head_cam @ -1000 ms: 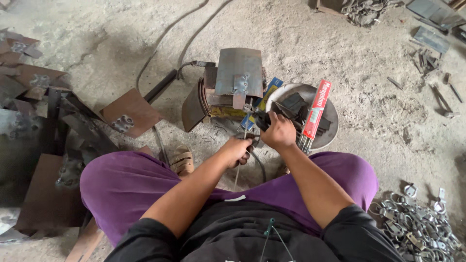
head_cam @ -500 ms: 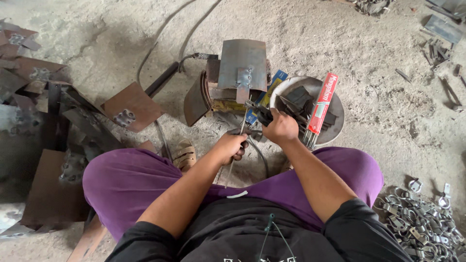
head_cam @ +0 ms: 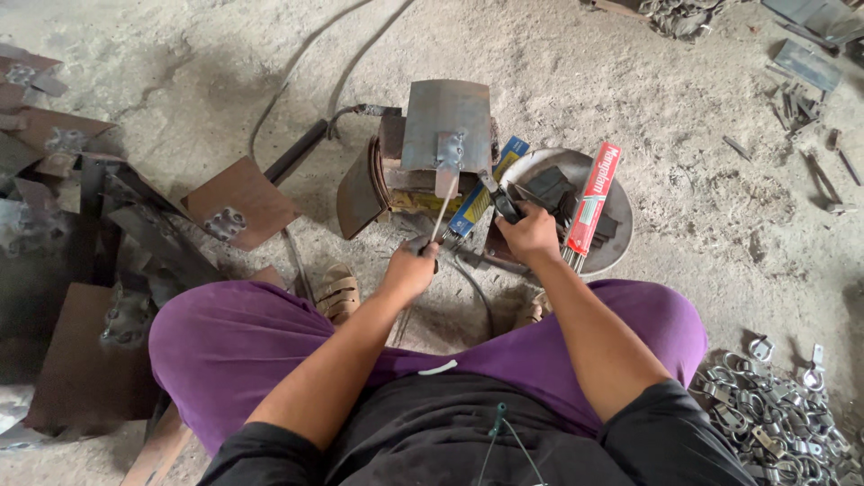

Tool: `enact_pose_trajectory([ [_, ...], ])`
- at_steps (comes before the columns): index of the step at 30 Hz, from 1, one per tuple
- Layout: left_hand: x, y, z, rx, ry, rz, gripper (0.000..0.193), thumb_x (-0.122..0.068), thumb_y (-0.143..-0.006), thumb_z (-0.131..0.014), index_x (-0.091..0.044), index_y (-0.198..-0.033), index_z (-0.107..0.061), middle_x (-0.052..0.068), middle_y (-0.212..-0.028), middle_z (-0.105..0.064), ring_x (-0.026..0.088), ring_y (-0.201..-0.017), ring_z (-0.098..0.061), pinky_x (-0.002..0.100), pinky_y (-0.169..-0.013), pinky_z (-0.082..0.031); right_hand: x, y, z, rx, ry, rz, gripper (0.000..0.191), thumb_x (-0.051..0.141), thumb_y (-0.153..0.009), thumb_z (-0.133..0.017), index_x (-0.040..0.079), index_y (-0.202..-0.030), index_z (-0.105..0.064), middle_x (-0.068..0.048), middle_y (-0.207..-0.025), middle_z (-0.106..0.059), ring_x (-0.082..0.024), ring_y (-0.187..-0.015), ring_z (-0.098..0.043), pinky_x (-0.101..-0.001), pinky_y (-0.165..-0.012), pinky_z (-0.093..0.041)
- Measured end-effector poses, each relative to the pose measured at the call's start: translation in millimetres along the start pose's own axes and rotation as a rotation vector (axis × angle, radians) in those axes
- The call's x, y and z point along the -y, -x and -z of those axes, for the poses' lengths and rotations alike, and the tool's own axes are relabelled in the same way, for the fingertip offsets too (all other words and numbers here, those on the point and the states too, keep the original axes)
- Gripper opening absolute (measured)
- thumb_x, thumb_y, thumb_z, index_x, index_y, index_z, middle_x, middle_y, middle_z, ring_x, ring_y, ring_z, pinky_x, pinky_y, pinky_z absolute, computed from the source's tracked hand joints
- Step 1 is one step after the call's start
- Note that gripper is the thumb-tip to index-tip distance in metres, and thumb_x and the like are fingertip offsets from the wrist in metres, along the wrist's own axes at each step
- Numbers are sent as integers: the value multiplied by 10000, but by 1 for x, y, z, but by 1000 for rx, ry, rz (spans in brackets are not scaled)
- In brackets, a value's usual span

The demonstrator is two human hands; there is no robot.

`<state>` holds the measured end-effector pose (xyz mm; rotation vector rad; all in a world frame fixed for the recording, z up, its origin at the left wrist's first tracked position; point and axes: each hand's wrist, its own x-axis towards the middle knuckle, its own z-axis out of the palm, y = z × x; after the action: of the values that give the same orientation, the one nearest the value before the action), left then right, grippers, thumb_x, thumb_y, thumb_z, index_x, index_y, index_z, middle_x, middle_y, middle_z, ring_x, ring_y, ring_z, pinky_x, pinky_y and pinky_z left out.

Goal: The person sits on the floor and uses a welding torch to join small metal plates. They repeatedly position the plates, strike an arc, and weld along the edges, occasionally adjusting the pieces with their hands.

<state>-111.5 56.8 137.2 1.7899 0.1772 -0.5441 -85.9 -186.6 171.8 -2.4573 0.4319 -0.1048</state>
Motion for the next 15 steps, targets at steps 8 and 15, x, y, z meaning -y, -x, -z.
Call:
enact_pose_trajectory([
  [8,-9,14,4,-178,-469,-451,299,-294,-1022,-553,-156,-1241,-702,207,-952,-741,368,-815,-743,450,-717,-596,-17,-9,0,290,-608,7,217,150,-836,-765,-58,-864,-710,-89,-660,-669,-146,-504,-592,-318,-476,-462],
  [15,-17,23,16,-242,-514,-563,282,-275,-1020,-574,-119,-1212,-709,211,-906,-730,383,-775,-721,462,-695,-585,-20,-7,6,244,-575,51,222,172,-830,-775,-41,-838,-712,-66,-644,-673,-118,-511,-599,-297,-477,-470],
])
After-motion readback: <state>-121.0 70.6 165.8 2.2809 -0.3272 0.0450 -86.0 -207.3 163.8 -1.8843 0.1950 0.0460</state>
